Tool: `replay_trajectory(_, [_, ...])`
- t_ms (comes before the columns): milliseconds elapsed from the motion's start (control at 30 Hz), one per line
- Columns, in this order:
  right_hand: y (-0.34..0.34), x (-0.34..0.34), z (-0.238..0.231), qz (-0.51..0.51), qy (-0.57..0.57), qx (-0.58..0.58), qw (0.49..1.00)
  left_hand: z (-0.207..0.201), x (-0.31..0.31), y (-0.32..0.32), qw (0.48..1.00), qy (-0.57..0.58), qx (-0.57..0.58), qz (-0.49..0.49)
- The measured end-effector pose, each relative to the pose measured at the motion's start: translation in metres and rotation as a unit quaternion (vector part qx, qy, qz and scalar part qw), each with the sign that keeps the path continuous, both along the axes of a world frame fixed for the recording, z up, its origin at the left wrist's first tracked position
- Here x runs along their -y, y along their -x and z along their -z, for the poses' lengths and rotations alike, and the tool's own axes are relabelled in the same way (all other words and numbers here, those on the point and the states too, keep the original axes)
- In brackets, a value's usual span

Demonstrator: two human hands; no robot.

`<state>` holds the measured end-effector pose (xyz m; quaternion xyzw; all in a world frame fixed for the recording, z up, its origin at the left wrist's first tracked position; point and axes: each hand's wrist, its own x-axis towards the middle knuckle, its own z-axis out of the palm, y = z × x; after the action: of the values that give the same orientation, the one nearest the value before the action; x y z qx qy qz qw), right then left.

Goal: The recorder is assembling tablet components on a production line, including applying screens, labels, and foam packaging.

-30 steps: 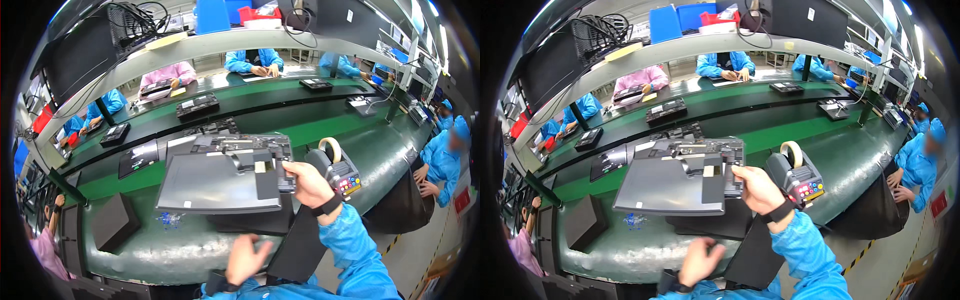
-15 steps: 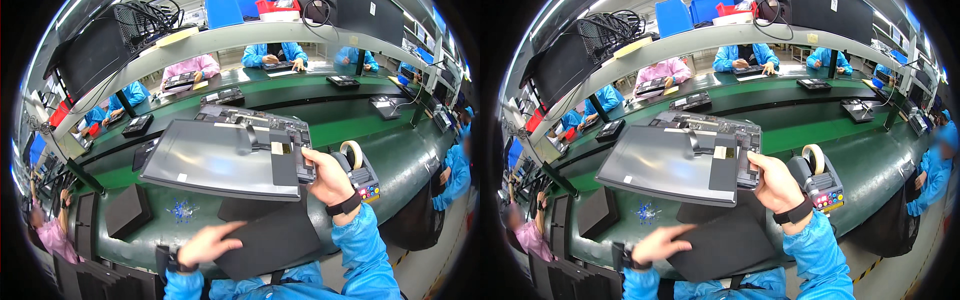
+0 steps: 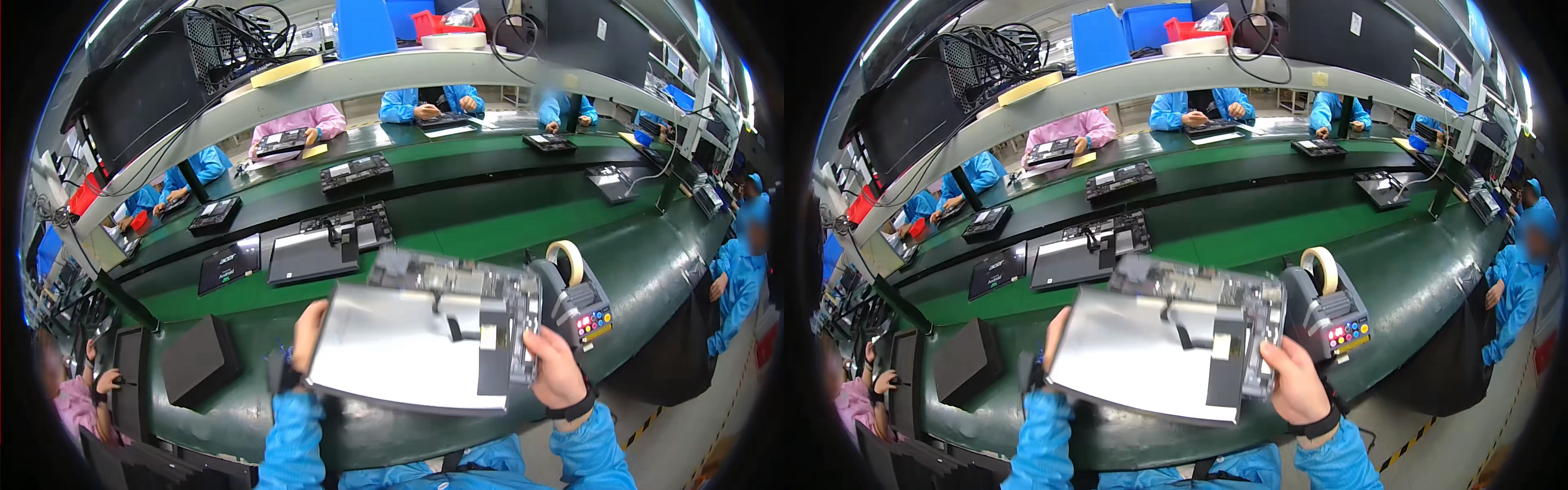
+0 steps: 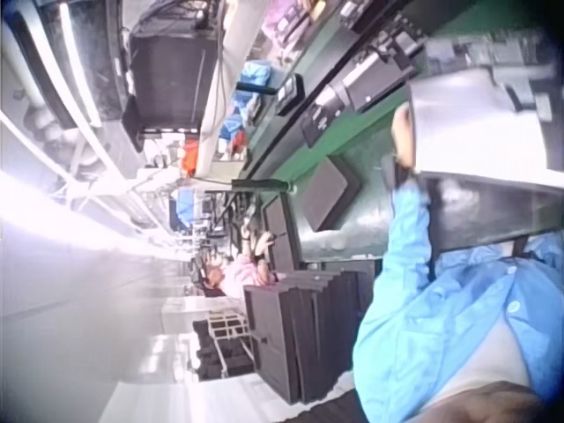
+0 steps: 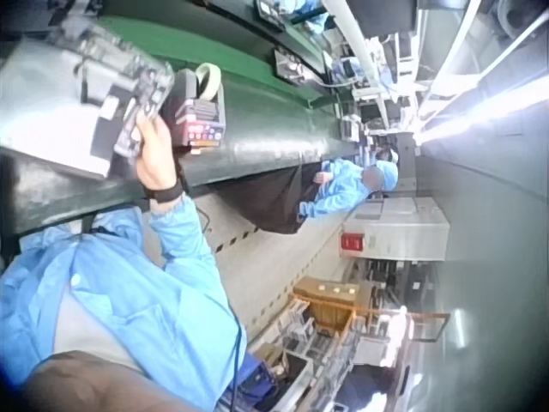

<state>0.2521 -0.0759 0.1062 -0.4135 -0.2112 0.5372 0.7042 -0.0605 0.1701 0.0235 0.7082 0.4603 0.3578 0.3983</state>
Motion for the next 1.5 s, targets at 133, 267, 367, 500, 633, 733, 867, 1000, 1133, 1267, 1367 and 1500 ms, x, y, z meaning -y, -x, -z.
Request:
replay_trajectory(133, [-0.007,0.010,0.050,-0.006,0.067,-0.001,0.998,-0.010,0.038,0.023,0.917,0.244,0.312,-0.035])
replay_trajectory(267, [-0.007,0.001,0.064,-0.008,0.070,0.004,0.997,-0.013,0.094,0.017,0.963,0.247,0.104,0.029])
replay_trajectory(367, [-0.019,-0.006,0.065,-0.042,0.091,0.153,0.983,-0.014,0.119,0.002,0.976,0.213,0.038,0.009])
replay_trajectory(500, [-0.019,-0.009,0.056,-0.022,0.159,0.568,0.807,-0.027,0.113,-0.023,0.997,0.039,-0.054,-0.047])
replay_trajectory(633, [-0.006,-0.021,0.050,0.170,0.176,0.589,0.770,-0.068,0.084,-0.044,0.945,-0.007,-0.325,-0.026])
replay_trajectory(733, [-0.012,-0.023,0.057,0.243,0.090,0.504,0.824,-0.053,0.014,-0.018,0.971,-0.133,-0.137,-0.141])
replay_trajectory(867, [-0.015,-0.013,0.063,0.284,0.072,0.429,0.854,0.032,-0.164,0.085,0.855,-0.173,-0.194,-0.450])
replay_trajectory(1000, [-0.015,-0.010,0.058,0.244,0.075,0.394,0.883,0.089,-0.273,0.172,0.927,-0.044,-0.169,-0.331])
replay_trajectory(1133, [-0.020,-0.014,0.052,0.281,0.111,0.381,0.874,0.049,-0.292,0.104,0.964,0.230,0.055,-0.125])
replay_trajectory(1267, [-0.022,-0.024,0.047,0.290,0.115,0.351,0.883,0.005,-0.272,0.049,0.969,0.224,-0.019,-0.101])
replay_trajectory(1367, [-0.024,-0.032,0.052,0.273,0.098,0.325,0.900,0.050,-0.317,0.056,0.963,0.262,-0.041,-0.047])
replay_trajectory(1500, [-0.029,-0.029,0.051,0.276,0.112,0.310,0.903,0.025,-0.272,-0.051,0.974,0.225,-0.017,0.008])
